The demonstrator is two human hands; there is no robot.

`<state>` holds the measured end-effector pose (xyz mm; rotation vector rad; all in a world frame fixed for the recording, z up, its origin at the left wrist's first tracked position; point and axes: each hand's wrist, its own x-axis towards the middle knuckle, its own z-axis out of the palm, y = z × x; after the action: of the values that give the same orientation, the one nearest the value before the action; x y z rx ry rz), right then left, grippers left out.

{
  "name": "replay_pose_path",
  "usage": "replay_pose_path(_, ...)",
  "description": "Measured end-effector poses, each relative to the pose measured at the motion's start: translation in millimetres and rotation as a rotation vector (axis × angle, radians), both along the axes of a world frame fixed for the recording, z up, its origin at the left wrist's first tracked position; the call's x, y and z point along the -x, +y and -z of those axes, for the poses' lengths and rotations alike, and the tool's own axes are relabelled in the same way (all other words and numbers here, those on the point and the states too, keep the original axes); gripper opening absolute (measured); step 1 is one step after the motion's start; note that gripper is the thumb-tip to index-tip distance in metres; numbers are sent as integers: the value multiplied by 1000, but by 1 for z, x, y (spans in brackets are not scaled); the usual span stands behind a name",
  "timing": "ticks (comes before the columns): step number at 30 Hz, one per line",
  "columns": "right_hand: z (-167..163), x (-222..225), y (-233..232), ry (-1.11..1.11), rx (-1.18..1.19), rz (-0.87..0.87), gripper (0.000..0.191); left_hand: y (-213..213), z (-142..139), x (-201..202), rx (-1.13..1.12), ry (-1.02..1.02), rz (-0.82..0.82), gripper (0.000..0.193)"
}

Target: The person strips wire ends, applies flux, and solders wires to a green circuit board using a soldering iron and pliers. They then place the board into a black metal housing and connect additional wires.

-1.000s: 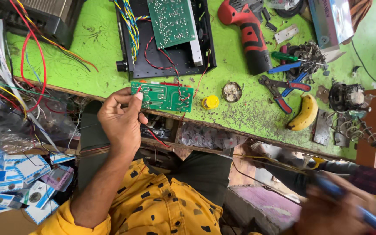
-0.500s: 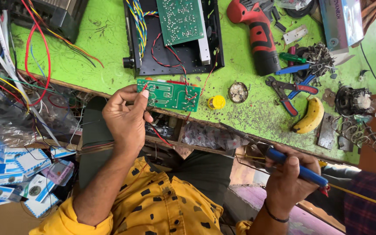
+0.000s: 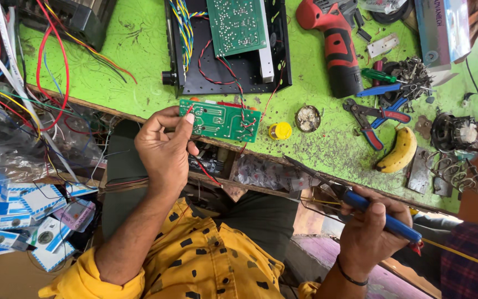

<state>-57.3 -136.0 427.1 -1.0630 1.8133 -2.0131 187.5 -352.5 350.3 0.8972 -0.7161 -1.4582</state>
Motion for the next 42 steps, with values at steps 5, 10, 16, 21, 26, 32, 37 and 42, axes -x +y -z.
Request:
replay_pose_path(5,1,2,2,-2,-10,7,33,0,-1,1,1,9,6,13)
replay_pose_path(10,3,2,3,-13,-13,22,32,1,1,1,-3,0,4,14)
replay_pose_path(16,1,6,1,-4,-6,0,32,-1,-2,3,1,7,13,13)
replay_pose_path(21,0,8,1,2,-13,13,32,0,-4,5,9,11,16,12)
replay_pose_path(26,1,8,3,10,-5,14,32,2,-4,6,3,30,15,13)
replay_pose_path(32,4,7,2,-5,6,28,32,2,-2,7,0,24,12,13)
replay_pose_path(37,4,9,2,-3,13,22,31,3,-2,8,1,18,13,13)
replay_pose_path(42,2,10,3,-6,31,7,31,4,-4,8,0,26,14,13)
